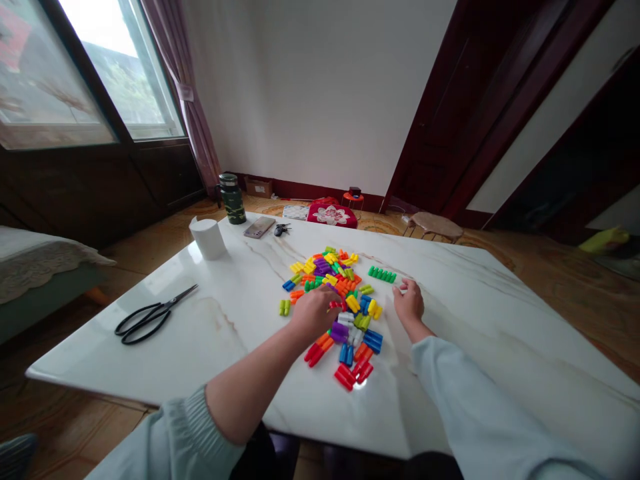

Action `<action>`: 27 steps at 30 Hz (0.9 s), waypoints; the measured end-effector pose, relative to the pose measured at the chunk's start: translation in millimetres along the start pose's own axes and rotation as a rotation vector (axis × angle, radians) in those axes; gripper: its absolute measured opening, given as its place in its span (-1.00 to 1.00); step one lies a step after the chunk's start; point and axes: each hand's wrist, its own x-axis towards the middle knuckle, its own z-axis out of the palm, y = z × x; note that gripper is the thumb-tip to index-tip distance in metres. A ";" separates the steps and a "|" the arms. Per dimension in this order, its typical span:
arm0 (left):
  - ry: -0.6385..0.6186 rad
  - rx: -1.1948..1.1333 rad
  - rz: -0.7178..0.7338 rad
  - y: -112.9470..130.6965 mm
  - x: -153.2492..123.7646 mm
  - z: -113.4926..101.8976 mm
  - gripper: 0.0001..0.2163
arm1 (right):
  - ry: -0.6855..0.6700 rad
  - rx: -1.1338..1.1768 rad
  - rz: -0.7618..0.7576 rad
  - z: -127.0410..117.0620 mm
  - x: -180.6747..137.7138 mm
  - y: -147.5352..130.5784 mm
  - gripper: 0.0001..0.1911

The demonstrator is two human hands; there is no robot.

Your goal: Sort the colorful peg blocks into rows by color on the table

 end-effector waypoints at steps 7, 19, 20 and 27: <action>-0.077 0.102 -0.024 4.2 -4.3 -9.3 -0.82 | -0.093 0.646 0.219 -45.6 -42.7 -67.2 -0.62; -0.089 0.162 -0.009 -4.5 -12.6 -7.6 -0.80 | -0.335 1.047 0.425 -102.8 -123.9 -142.6 -0.61; -0.083 0.165 -0.011 -5.5 -12.6 -7.9 -0.80 | -0.328 1.033 0.436 -103.3 -125.5 -138.4 -0.62; -0.055 0.174 0.002 -3.0 -12.1 -11.5 -0.82 | -0.273 1.036 0.392 -108.2 -128.3 -133.3 -0.65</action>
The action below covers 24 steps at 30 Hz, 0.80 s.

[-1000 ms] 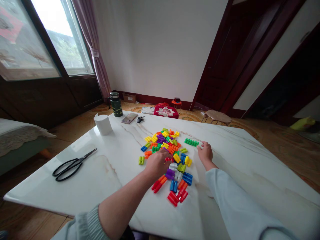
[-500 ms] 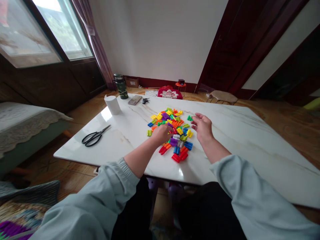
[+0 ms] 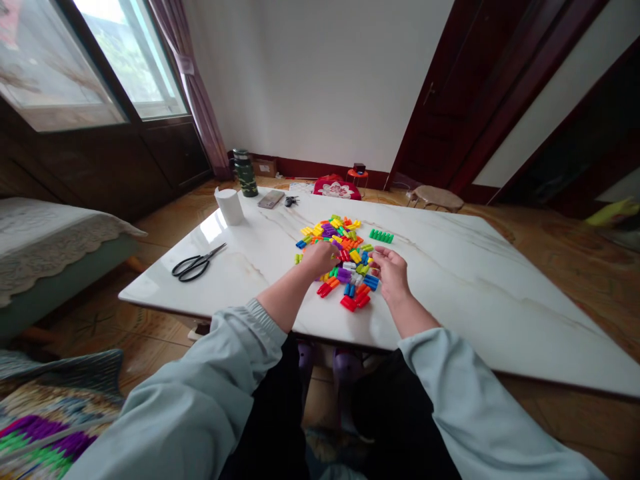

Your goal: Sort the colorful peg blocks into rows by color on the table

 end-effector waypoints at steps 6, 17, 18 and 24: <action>0.030 0.001 0.007 6.4 -3.4 -7.4 -0.81 | -0.009 -0.021 -0.092 -3.5 -6.5 -0.2 -0.62; 0.051 -0.016 0.068 12.4 -11.7 -18.8 -0.81 | -0.024 -0.040 -0.139 -6.5 3.1 3.8 -0.64; 0.068 -0.033 0.076 12.3 -13.3 -17.8 -0.81 | -0.018 -0.038 -0.128 -7.3 4.3 4.4 -0.64; 0.190 -0.176 0.123 5.3 -23.8 -8.8 -0.83 | 0.010 -0.032 -0.052 -12.9 8.3 4.8 -0.65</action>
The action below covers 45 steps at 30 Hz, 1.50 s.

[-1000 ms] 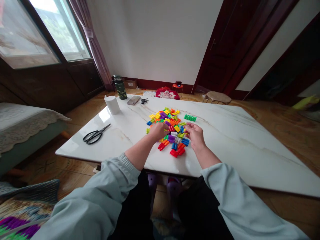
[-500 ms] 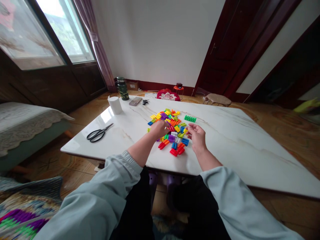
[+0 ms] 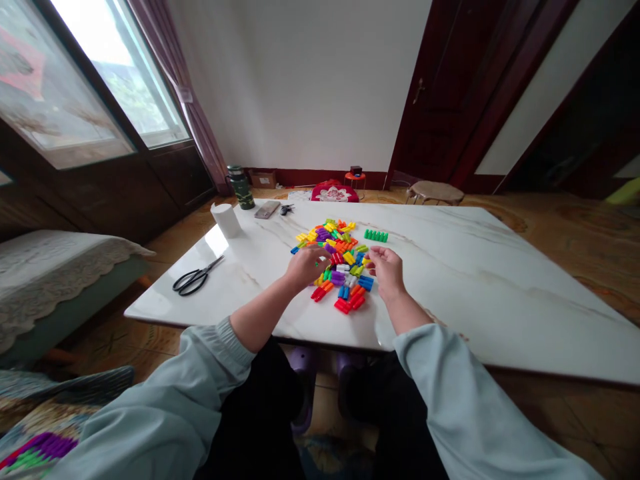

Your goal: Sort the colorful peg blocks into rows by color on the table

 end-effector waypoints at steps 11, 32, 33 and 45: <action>0.130 -0.076 -0.086 -24.6 8.3 6.8 -0.82 | -0.068 -0.212 -0.074 -2.6 21.1 20.3 -0.67; -0.210 0.023 -0.069 -34.1 -4.5 26.5 -0.71 | -0.400 -1.025 -0.445 13.5 32.5 62.4 -0.57; -0.212 0.015 -0.044 -33.9 -4.8 28.1 -0.70 | -0.407 -1.070 -0.462 15.8 30.3 62.4 -0.53; -0.273 0.157 0.131 -29.2 -8.9 56.3 -0.62 | -0.431 -1.212 -0.442 22.8 24.0 62.1 -0.66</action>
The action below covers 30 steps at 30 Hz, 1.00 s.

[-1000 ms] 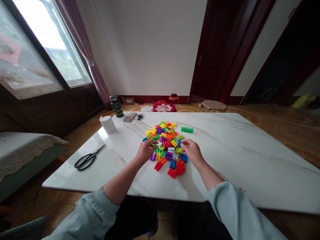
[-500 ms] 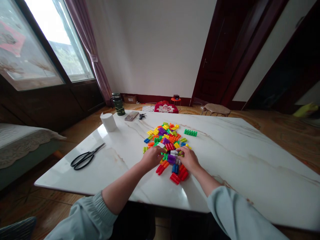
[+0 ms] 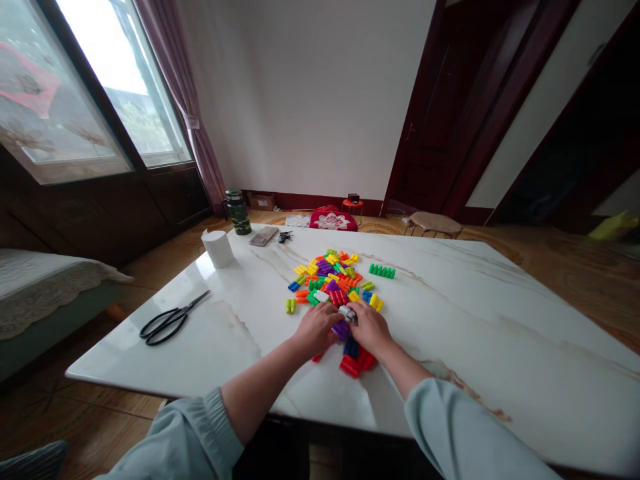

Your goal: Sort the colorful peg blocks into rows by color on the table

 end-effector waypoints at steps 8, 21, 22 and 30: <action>0.024 0.008 -0.106 4.7 1.9 -2.6 -0.77 | 0.056 0.323 0.068 1.1 6.9 4.6 -0.72; 0.202 -1.367 -0.837 2.5 12.9 -20.4 -0.93 | 0.009 0.987 0.038 -27.1 -2.6 -3.9 -0.69; 0.201 -1.435 -0.846 4.9 13.3 -21.7 -0.93 | -0.002 0.994 0.004 -29.6 -4.1 -6.5 -0.70; 0.232 -1.728 -0.848 20.1 12.9 -32.6 -0.91 | 0.094 0.824 -0.204 -33.7 -4.3 -9.2 -0.74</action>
